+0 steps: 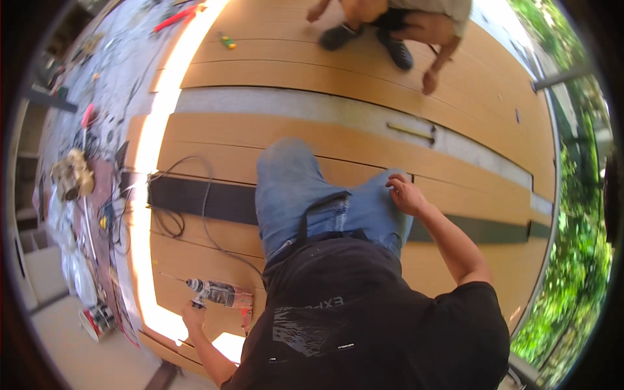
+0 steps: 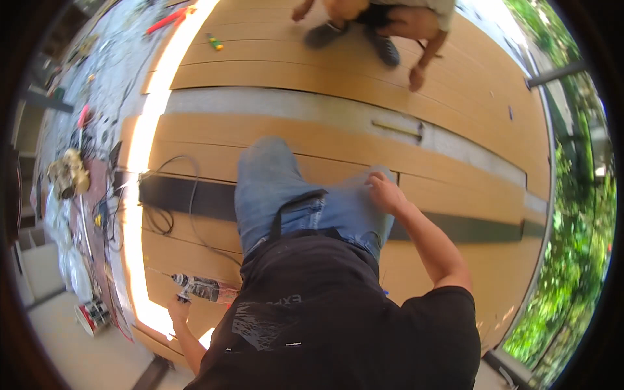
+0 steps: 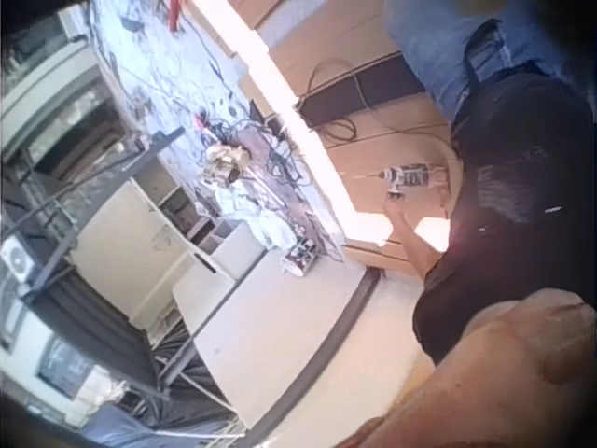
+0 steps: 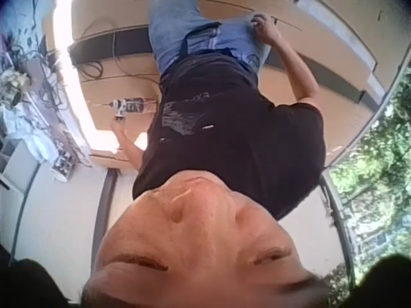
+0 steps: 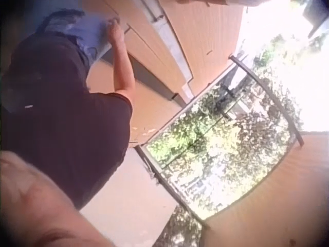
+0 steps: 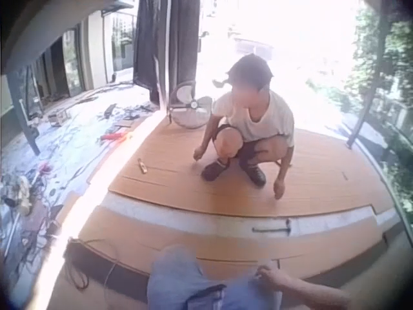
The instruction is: The person drills into the concrete base with a hammer drill, blows away debris using an air blow gun, inserts anchors and clips with a hammer and a utility knife, and assists in fitting decking boards into place.
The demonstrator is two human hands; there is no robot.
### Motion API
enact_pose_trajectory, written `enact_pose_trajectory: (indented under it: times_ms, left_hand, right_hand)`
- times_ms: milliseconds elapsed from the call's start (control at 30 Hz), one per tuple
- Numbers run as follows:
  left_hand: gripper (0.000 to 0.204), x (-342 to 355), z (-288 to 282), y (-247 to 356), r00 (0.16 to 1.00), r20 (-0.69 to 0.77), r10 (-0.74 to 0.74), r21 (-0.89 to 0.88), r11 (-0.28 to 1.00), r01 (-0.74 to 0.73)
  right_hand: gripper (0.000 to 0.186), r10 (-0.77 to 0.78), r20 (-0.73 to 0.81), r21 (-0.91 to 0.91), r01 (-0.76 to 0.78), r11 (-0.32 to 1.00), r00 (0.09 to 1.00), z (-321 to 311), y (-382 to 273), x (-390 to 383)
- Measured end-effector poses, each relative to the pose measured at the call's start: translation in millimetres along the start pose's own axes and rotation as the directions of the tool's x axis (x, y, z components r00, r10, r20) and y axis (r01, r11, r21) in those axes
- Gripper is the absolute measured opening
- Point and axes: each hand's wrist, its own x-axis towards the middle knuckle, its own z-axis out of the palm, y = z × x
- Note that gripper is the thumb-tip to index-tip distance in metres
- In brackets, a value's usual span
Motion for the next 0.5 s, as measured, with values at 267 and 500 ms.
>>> enact_pose_trajectory:
  times_ms: [267,500]
  left_hand:
    - [0.032,95,16,-20,0.982,0.085,0.167,-0.039,0.986,-0.164]
    - [0.047,162,37,-11,0.972,0.225,-0.066,0.474,0.879,-0.05]
  right_hand:
    - [0.02,0.2,-0.26,0.049,-0.194,0.98,0.945,3,30,-95]
    - [0.024,0.288,-0.413,0.108,-0.268,0.957,0.864,26,18,-122]
